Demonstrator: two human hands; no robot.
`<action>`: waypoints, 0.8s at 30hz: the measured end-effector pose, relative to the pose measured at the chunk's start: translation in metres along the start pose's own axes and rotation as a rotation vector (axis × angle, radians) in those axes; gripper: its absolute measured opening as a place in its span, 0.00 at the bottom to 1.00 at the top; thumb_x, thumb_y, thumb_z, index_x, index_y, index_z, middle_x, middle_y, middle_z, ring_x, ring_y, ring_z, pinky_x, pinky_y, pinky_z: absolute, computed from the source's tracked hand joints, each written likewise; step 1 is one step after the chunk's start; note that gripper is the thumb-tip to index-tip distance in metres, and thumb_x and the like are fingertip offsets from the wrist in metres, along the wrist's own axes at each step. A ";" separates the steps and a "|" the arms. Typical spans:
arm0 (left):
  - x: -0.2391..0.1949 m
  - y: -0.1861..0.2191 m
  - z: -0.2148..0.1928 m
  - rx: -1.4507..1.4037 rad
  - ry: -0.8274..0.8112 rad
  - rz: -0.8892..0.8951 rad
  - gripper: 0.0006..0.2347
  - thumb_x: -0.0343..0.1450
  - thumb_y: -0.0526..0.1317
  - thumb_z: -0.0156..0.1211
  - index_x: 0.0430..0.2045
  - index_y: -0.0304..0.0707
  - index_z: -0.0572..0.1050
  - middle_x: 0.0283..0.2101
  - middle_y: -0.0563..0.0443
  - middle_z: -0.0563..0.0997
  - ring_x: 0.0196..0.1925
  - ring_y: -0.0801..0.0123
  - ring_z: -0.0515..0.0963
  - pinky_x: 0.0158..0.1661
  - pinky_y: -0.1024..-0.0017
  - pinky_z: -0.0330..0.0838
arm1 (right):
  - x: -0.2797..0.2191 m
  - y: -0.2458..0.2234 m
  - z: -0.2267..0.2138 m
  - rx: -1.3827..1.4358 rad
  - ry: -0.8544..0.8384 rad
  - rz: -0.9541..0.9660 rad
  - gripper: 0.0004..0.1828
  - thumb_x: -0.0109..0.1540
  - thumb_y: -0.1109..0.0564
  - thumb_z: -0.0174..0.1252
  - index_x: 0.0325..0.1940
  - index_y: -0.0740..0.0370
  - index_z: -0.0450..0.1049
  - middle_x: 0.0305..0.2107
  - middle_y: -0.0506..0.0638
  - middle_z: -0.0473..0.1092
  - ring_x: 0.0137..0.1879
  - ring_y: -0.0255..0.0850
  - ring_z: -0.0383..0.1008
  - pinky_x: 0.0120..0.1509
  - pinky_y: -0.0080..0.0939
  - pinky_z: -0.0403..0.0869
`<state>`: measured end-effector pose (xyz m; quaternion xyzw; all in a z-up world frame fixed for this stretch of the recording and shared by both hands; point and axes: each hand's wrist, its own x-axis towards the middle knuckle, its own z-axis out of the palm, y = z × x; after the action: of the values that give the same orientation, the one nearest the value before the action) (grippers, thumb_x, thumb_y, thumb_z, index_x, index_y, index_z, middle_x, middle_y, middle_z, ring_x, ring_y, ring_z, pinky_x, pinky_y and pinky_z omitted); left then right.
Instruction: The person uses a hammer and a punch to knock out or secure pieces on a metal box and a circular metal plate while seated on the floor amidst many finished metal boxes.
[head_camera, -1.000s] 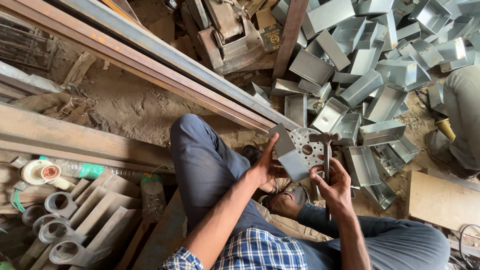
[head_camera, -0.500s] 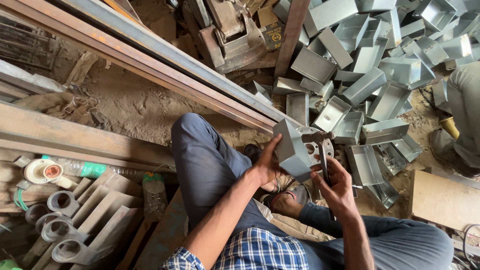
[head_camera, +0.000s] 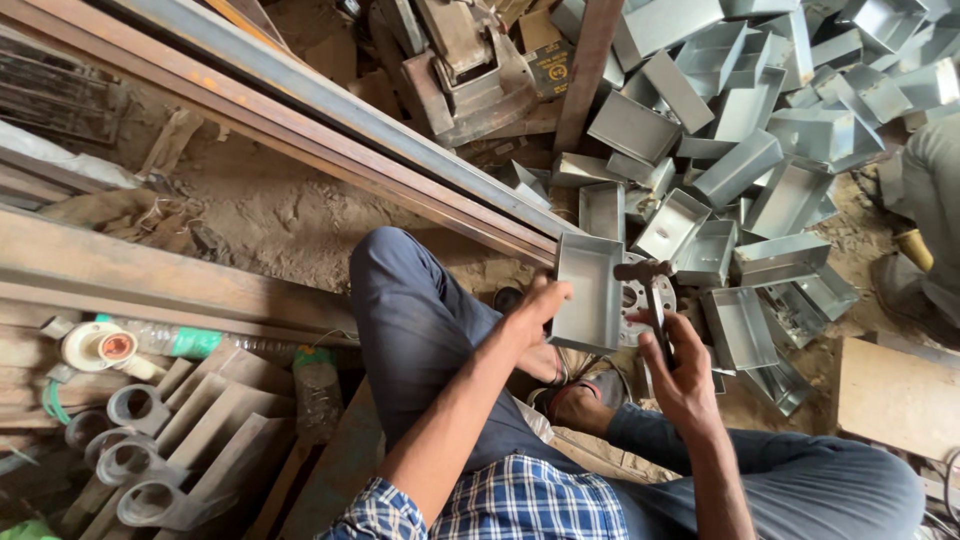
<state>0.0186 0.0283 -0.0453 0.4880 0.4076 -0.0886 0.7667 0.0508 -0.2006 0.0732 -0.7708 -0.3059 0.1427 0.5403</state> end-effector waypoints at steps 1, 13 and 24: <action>0.015 -0.001 0.000 0.062 0.025 0.053 0.30 0.61 0.41 0.56 0.60 0.34 0.59 0.51 0.32 0.74 0.52 0.47 0.76 0.41 0.53 0.77 | 0.002 0.004 -0.001 -0.004 0.003 0.003 0.13 0.70 0.58 0.55 0.59 0.65 0.74 0.39 0.50 0.76 0.37 0.30 0.69 0.41 0.32 0.71; 0.065 0.026 0.015 1.028 0.261 0.420 0.16 0.70 0.37 0.50 0.51 0.27 0.67 0.51 0.24 0.78 0.54 0.34 0.78 0.53 0.48 0.74 | -0.002 -0.056 0.007 -0.268 0.177 0.085 0.11 0.70 0.55 0.51 0.51 0.66 0.70 0.15 0.52 0.69 0.18 0.37 0.68 0.22 0.42 0.62; 0.072 0.031 0.028 1.132 0.238 0.482 0.16 0.70 0.34 0.51 0.52 0.30 0.65 0.52 0.24 0.77 0.55 0.34 0.78 0.53 0.47 0.74 | -0.021 -0.019 0.001 -0.677 -0.074 0.026 0.11 0.68 0.52 0.53 0.40 0.63 0.69 0.19 0.62 0.69 0.24 0.60 0.70 0.28 0.59 0.65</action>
<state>0.0975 0.0404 -0.0702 0.9032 0.2585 -0.0603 0.3373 0.0279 -0.2087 0.0876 -0.9046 -0.3453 0.0679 0.2406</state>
